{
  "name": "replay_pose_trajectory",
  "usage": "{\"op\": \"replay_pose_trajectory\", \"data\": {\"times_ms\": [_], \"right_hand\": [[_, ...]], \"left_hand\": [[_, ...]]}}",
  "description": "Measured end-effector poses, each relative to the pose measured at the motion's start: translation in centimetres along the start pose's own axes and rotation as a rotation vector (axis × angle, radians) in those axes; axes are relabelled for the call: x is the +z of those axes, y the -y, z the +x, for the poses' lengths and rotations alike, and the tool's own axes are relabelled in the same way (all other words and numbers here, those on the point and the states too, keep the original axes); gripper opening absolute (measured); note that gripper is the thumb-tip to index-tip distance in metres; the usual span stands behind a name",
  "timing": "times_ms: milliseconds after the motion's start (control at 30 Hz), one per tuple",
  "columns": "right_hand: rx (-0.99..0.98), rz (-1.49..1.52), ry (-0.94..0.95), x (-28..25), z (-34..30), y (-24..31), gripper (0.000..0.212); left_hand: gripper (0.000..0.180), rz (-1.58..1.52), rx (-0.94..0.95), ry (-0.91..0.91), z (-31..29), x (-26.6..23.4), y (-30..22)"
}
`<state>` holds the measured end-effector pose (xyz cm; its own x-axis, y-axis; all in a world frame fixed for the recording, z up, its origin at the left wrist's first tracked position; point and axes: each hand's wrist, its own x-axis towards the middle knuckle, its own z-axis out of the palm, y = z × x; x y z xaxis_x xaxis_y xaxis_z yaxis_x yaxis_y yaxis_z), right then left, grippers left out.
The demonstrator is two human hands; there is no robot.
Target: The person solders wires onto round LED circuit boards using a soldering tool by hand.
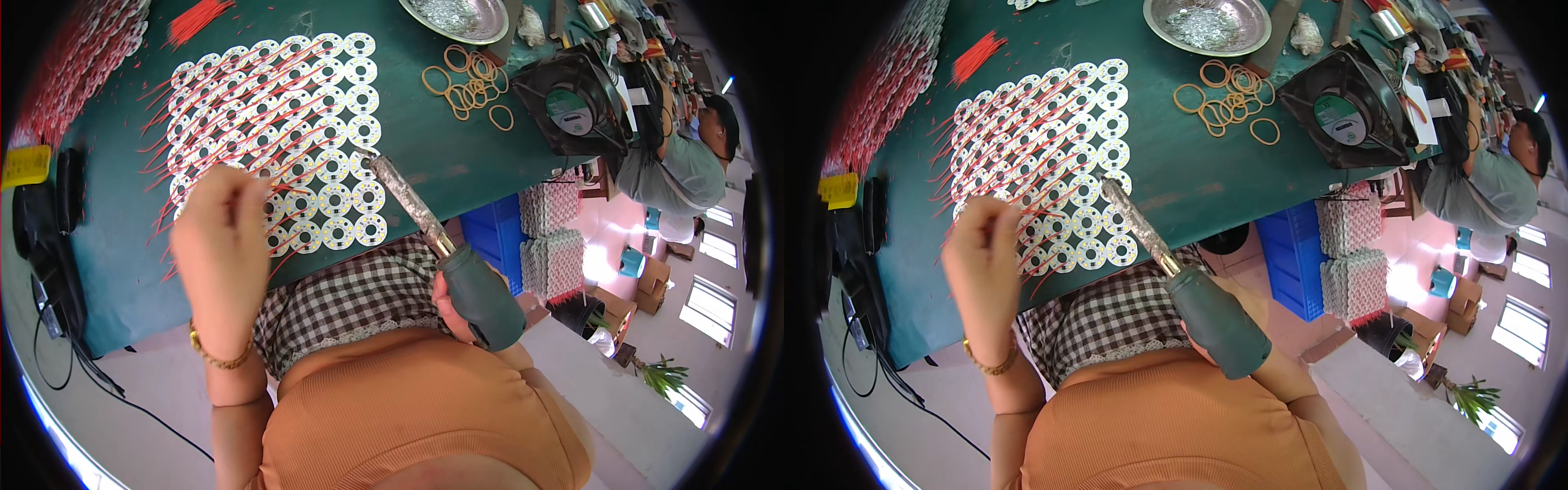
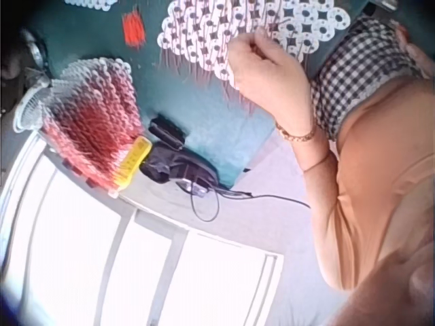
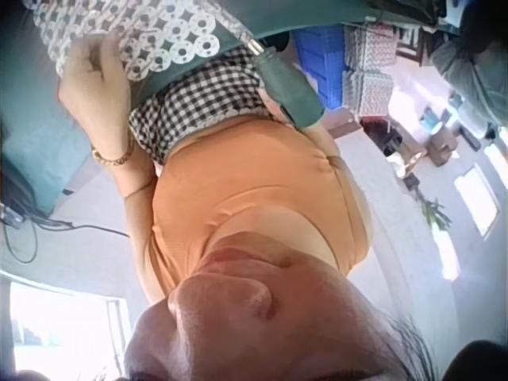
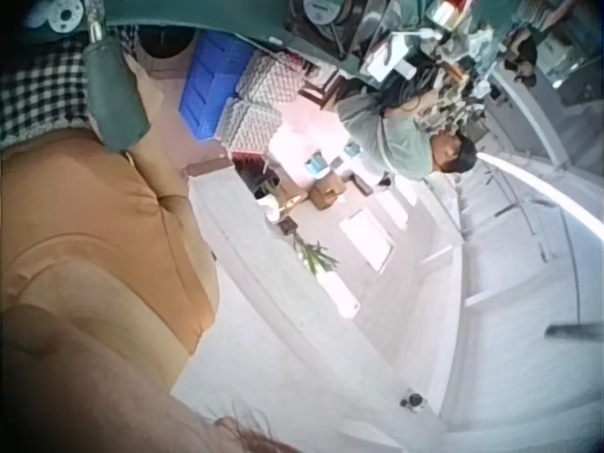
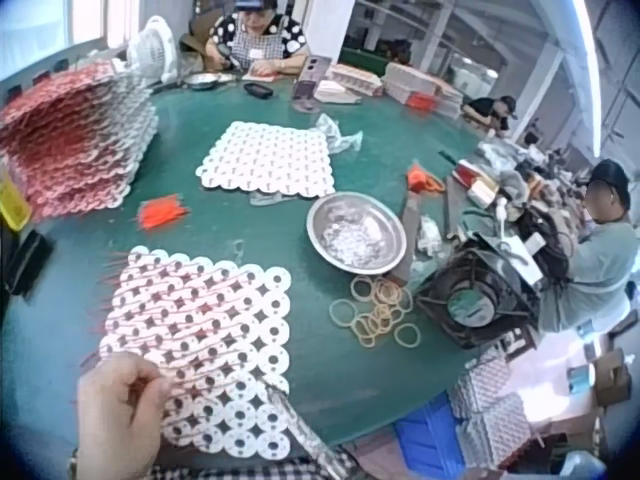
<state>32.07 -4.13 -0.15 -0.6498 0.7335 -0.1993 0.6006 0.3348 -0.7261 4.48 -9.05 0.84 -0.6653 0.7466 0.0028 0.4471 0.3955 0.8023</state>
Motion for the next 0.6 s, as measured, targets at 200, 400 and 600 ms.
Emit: {"op": "replay_pose_trajectory", "data": {"times_ms": [200, 400, 600], "right_hand": [[-0.053, -0.007, -0.071, 0.8, -0.6, -1.0, 0.014], [-0.069, 0.152, -0.233, 3.5, -2.1, -4.6, 0.042], [-0.214, -0.003, -0.216, 2.4, -1.1, -3.6, 0.042]], "left_hand": [[0.008, -0.130, 0.167, 0.084, -0.9, 0.6, -1.9], [0.012, 0.097, 0.195, 0.172, -0.5, 2.5, -0.2], [0.013, 0.148, 0.199, 0.196, -0.2, 2.6, -0.1]]}}
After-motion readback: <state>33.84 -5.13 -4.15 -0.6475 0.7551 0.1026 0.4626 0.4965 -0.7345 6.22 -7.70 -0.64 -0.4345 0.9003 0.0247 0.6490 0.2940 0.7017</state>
